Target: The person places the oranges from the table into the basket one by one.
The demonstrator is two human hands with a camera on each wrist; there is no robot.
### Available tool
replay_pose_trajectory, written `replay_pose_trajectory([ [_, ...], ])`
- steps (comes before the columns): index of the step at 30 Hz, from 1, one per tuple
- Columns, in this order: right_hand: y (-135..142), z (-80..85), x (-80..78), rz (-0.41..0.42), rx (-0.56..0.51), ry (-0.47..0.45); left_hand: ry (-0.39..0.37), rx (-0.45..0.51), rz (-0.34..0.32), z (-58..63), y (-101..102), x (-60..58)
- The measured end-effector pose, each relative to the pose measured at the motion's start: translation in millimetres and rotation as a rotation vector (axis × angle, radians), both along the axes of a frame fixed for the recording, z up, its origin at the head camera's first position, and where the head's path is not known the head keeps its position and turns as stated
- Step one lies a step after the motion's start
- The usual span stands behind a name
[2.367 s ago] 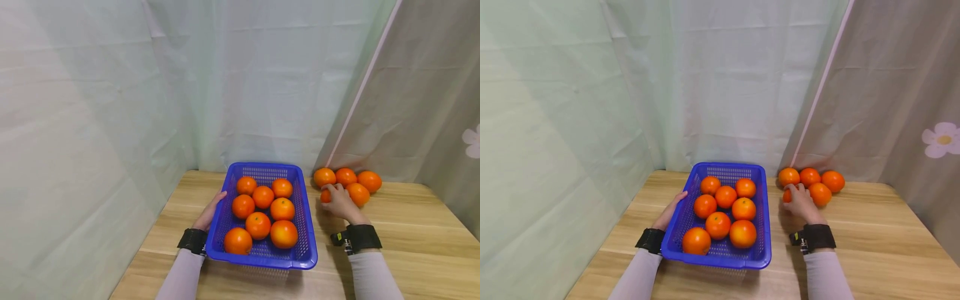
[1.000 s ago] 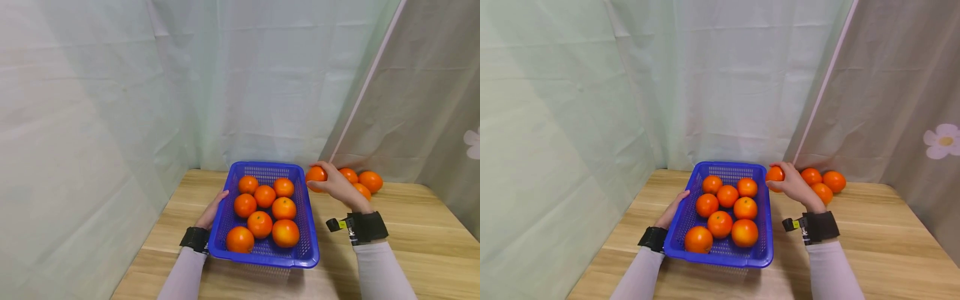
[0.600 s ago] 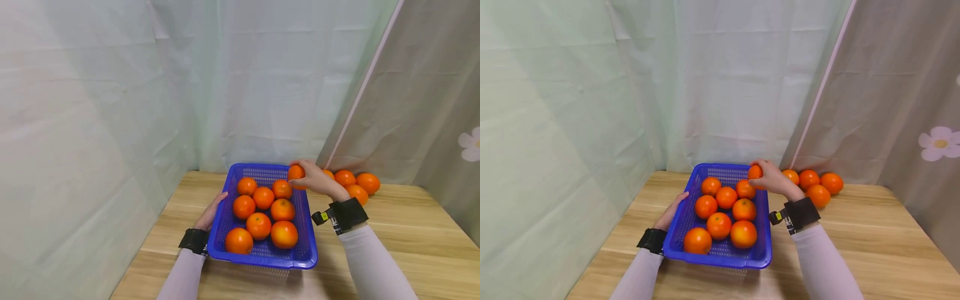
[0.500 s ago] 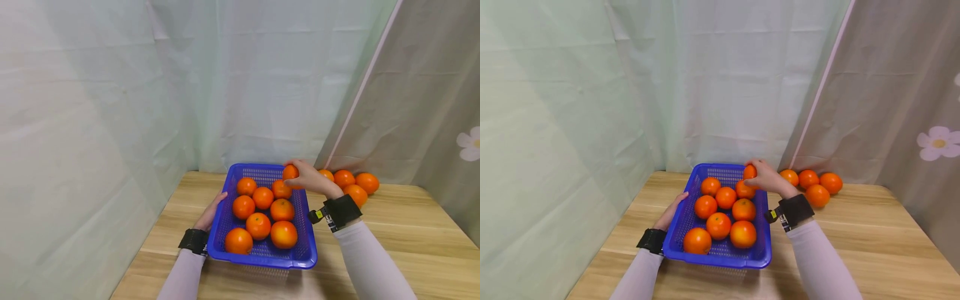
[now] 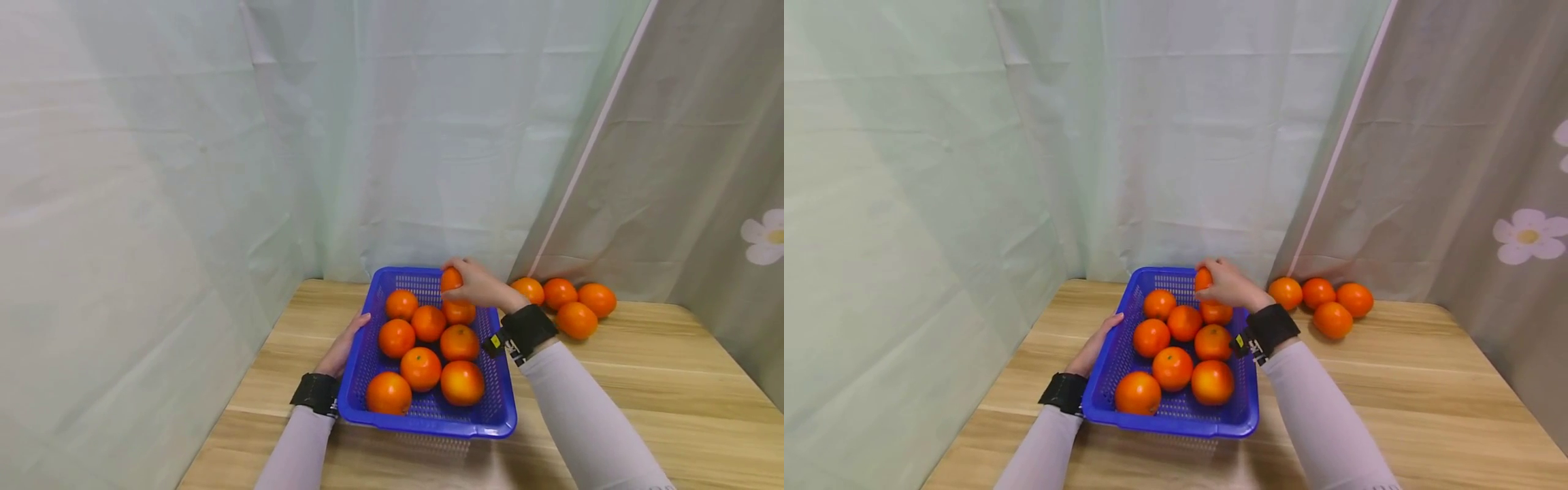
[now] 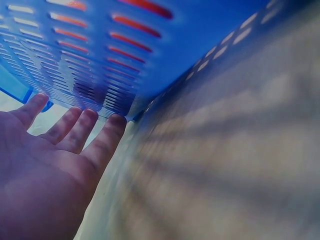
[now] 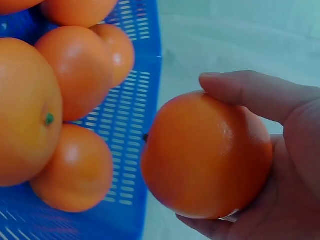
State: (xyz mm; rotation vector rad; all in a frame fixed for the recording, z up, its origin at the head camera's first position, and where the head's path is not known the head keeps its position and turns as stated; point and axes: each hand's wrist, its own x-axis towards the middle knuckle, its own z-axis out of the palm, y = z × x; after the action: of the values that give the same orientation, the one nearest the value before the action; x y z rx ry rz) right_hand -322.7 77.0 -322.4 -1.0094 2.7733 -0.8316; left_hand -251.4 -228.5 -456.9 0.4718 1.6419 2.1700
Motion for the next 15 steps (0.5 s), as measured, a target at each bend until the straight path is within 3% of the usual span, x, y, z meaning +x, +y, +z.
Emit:
replay_pose_trajectory([
  [7, -19.4, -12.4, -12.2, -0.007, 0.009, -0.016, -0.024, -0.006, 0.007, 0.4, -0.8, 1.0],
  [15, -31.4, -20.4, -20.7, -0.018, 0.034, -0.046, 0.007, 0.015, -0.002, -3.7, 0.4, 0.9],
])
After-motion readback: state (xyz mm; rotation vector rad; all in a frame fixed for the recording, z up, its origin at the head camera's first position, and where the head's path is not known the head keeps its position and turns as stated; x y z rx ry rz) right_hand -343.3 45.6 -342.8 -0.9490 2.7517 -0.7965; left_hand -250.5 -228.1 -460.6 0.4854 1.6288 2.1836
